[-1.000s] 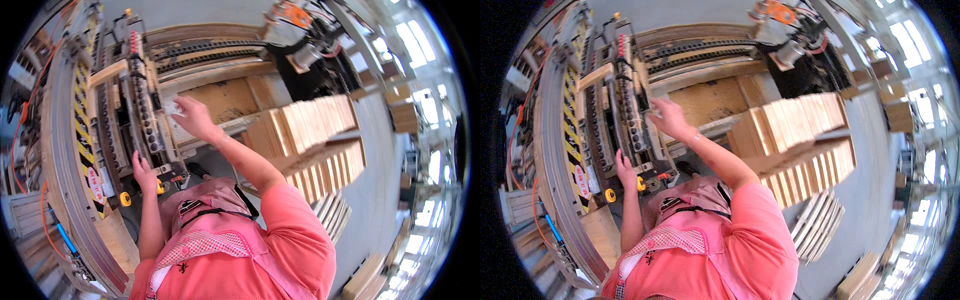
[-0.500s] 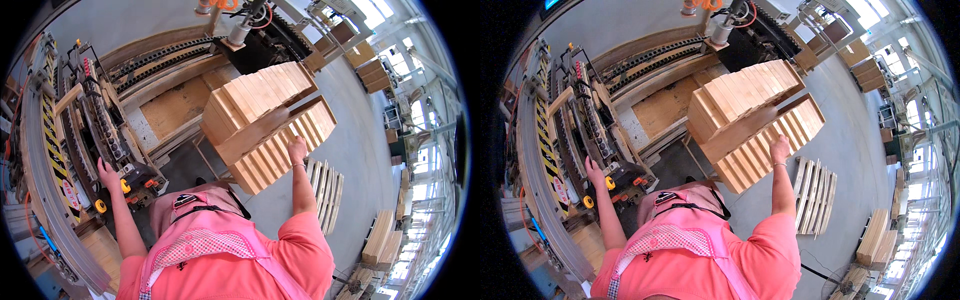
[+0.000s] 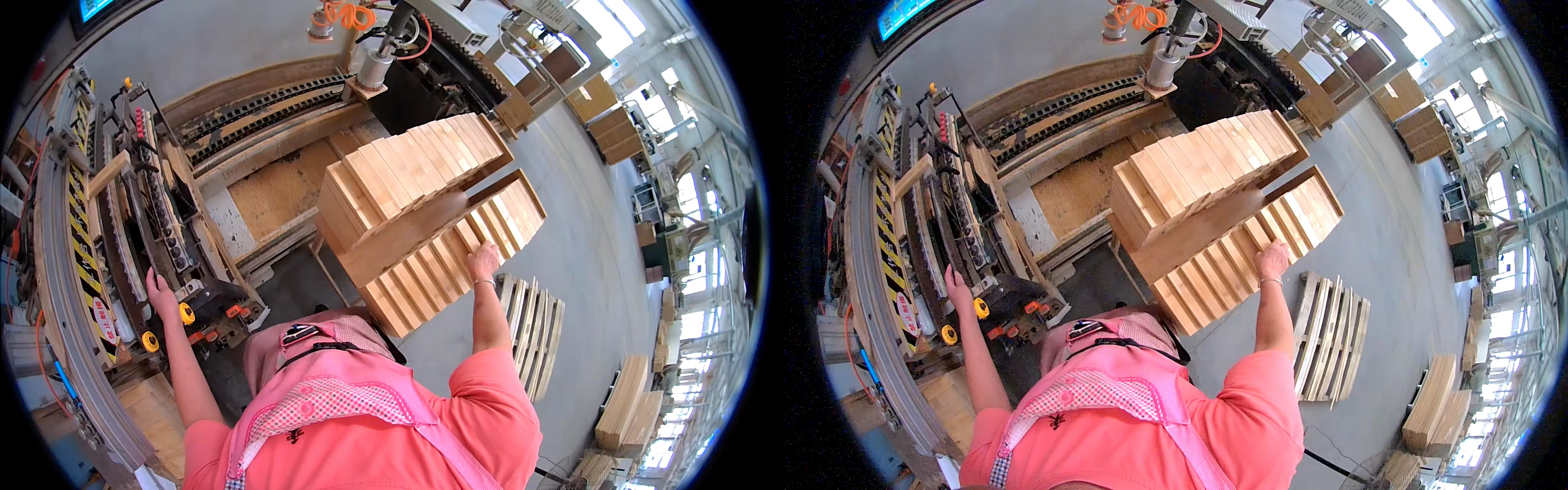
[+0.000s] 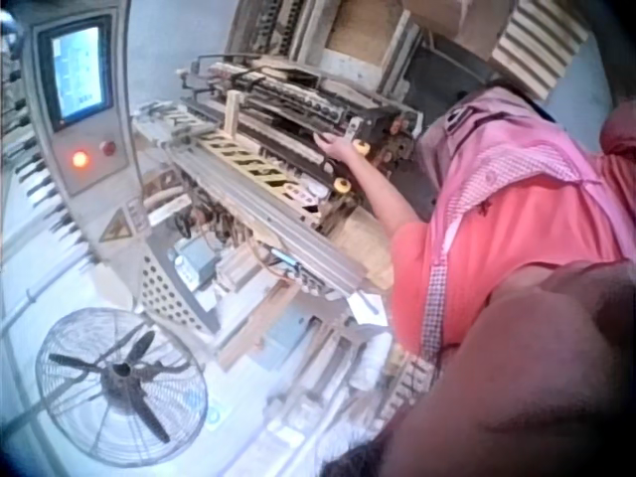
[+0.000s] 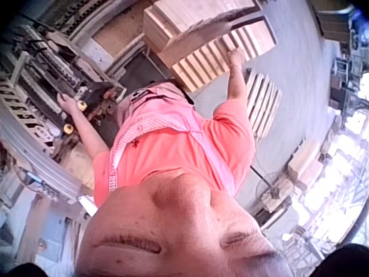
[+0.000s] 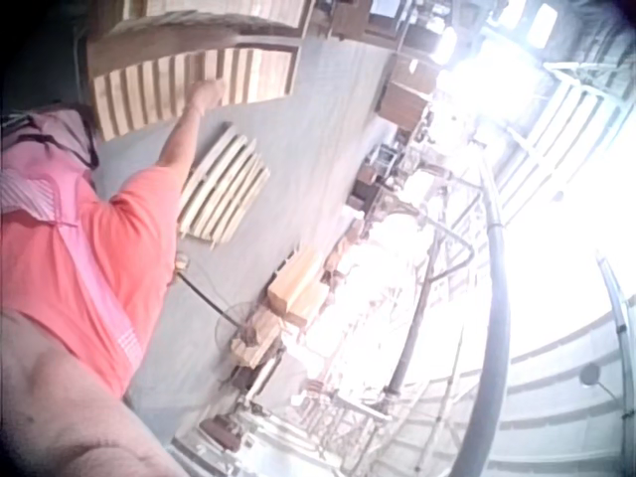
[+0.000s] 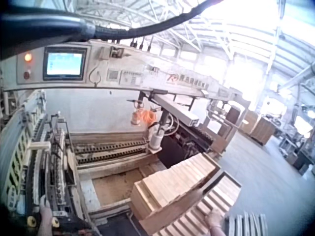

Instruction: The person operates a woodworking machine, feeding small wooden blocks into the processing unit one by one. They retrieve the processed blocks from the output area and stack them on a nearby table.

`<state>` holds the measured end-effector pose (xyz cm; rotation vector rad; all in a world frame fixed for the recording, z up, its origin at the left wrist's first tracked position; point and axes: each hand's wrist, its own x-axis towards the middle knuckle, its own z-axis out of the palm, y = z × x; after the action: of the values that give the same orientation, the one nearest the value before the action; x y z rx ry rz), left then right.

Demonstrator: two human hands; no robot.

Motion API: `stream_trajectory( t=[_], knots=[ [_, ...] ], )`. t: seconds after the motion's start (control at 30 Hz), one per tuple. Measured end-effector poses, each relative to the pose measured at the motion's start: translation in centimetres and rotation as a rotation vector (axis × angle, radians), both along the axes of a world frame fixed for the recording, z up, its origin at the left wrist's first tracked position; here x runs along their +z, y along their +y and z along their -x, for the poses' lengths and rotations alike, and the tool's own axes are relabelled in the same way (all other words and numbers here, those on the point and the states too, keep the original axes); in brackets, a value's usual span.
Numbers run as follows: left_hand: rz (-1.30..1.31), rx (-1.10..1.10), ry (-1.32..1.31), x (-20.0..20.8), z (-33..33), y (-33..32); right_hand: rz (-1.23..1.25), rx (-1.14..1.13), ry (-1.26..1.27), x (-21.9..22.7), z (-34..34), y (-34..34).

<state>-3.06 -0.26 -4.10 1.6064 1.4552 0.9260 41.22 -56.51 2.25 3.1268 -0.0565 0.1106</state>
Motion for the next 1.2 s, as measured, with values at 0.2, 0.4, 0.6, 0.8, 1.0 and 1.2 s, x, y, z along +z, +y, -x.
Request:
stream_trajectory(
  t=[0.2,0.4,0.6,0.8,1.0,1.2],
  knots=[
    [-0.031,-0.032,0.031,0.0,0.0,-0.2,0.146,0.154,-0.057,-0.9,-0.1,-1.7],
    [-0.076,-0.002,0.044,-0.9,0.1,-0.1,0.048,0.230,-0.094,2.7,2.2,1.1],
    [0.042,-0.002,-0.041,0.3,-0.3,-0.8,-0.137,0.581,-0.293,7.6,5.6,10.4],
    [0.024,0.008,-0.002,1.5,-0.8,-1.7,-0.212,1.062,-0.146,10.7,8.5,27.8],
    [0.010,0.033,-0.055,2.1,-0.9,-2.1,-0.310,1.550,0.015,9.6,12.2,50.0],
    [-0.008,0.043,-0.030,3.6,-0.7,-2.7,-0.290,1.844,0.025,7.9,16.3,70.9]
  ],
)
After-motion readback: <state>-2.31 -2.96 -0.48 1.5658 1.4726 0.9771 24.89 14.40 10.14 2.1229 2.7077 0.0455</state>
